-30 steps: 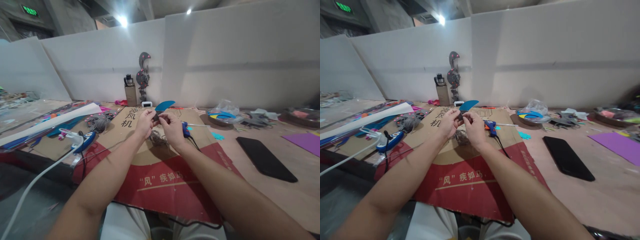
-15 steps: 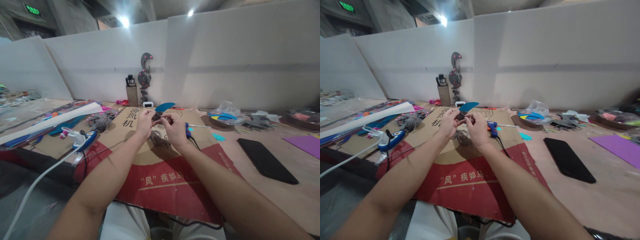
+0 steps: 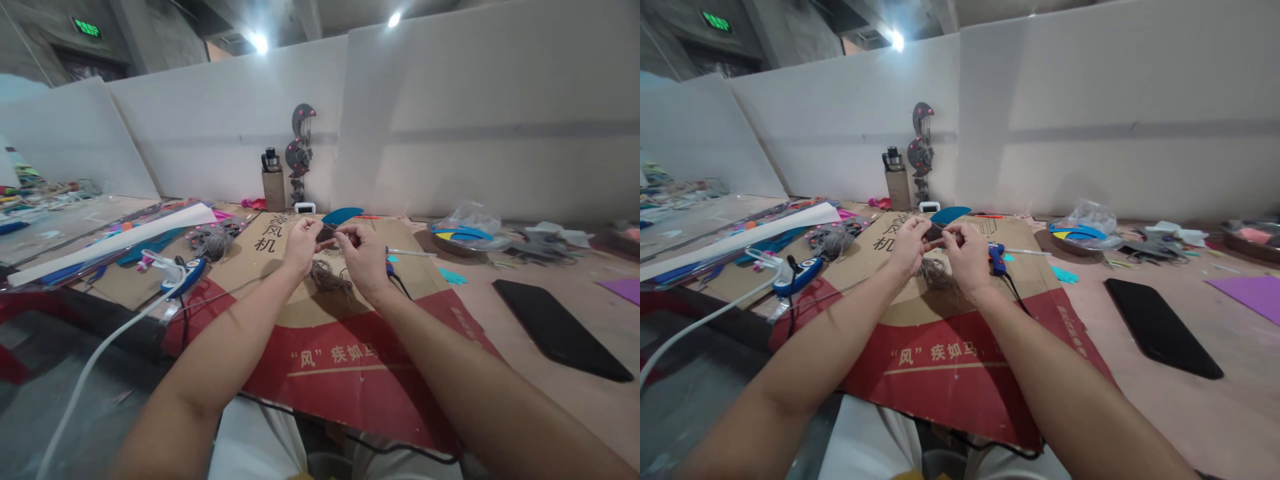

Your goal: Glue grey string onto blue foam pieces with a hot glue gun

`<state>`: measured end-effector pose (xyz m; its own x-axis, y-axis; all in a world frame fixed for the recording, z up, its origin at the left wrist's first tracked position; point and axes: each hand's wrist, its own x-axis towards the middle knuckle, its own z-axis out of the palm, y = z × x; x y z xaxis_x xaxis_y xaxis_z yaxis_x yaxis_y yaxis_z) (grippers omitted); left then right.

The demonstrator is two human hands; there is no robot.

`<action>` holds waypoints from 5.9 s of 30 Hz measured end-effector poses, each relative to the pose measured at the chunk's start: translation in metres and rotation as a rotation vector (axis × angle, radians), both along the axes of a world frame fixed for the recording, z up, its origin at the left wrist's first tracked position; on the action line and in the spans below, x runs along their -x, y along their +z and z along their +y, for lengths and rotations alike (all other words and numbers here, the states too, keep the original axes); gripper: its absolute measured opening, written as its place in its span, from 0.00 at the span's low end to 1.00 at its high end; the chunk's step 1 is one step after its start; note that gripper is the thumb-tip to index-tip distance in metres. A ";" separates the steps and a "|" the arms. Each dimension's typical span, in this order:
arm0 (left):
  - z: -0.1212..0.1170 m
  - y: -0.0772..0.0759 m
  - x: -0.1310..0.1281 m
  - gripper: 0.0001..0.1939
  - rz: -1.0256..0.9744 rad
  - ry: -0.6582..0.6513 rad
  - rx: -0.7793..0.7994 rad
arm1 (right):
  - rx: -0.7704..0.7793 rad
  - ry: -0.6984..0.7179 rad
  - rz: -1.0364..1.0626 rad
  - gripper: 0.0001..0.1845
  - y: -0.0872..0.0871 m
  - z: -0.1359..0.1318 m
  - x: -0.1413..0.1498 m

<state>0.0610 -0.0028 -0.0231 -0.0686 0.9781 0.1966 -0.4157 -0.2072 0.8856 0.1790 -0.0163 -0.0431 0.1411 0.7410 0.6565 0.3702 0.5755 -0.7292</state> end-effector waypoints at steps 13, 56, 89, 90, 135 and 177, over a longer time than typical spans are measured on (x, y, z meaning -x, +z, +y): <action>0.000 0.000 0.000 0.05 0.027 0.043 0.007 | 0.012 0.004 0.048 0.08 -0.004 0.005 0.000; -0.008 0.005 -0.005 0.04 0.065 0.005 0.009 | 0.241 0.193 0.415 0.08 0.003 0.018 -0.002; 0.004 -0.011 0.002 0.09 0.702 -0.117 -0.136 | 0.183 0.060 0.026 0.11 0.001 0.014 -0.005; 0.005 -0.012 0.003 0.07 0.733 -0.070 -0.131 | 0.170 0.059 -0.007 0.10 0.000 0.013 -0.005; 0.004 0.009 0.016 0.03 0.512 -0.040 0.092 | 0.152 0.050 0.109 0.11 -0.003 0.014 -0.006; 0.005 0.006 0.008 0.04 0.251 -0.072 0.067 | 0.268 0.256 0.330 0.17 -0.004 0.022 -0.008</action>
<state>0.0527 0.0021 -0.0170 0.0444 0.9900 0.1336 -0.1931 -0.1227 0.9735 0.1875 0.0055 -0.0475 0.1006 0.9156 0.3892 -0.0339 0.3941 -0.9184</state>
